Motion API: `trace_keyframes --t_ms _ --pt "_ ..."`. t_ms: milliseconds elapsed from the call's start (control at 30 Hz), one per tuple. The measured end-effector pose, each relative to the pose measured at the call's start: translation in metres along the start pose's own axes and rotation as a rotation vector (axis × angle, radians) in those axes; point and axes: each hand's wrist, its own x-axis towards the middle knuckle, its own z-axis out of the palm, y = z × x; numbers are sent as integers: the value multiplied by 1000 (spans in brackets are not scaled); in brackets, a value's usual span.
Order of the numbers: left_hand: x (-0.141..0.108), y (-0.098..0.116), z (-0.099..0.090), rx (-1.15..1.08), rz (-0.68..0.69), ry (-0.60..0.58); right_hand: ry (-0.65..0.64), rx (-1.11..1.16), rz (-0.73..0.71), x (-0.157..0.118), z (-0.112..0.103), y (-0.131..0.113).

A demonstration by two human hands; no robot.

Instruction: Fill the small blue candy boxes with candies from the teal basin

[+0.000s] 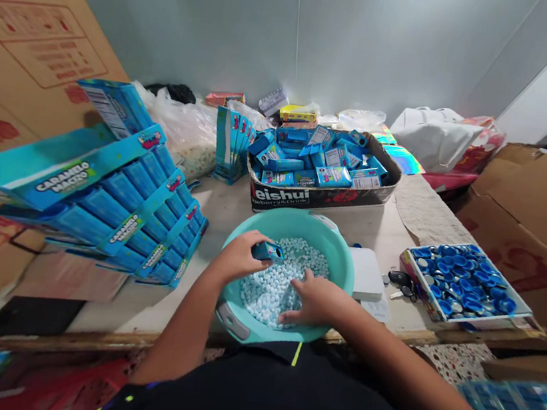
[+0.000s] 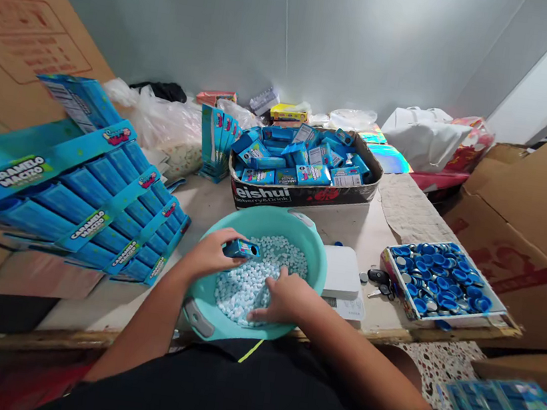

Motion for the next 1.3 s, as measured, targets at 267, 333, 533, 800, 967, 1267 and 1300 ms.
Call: trace_keyframes --t_ms 267,333,533,800,967,1267,1300 --pt "27 -8 17 134 36 -107 -50 24 -46 -3 12 0" --pt "31 -10 18 135 40 -92 -54 47 -68 -2 12 1" --pt "27 -10 21 116 27 -24 -111 -41 -161 -3 6 -5" --pt "25 -13 23 -114 -2 93 -13 -105 -289 18 -3 -3" --pt "30 -21 21 -151 -13 73 -110 -234 -298 67 -6 -30" --pt "25 -22 8 -173 18 -45 -121 -334 -496 77 6 -58" --pt "24 -22 9 -164 30 -44 -120 -354 -522 77 7 -58"
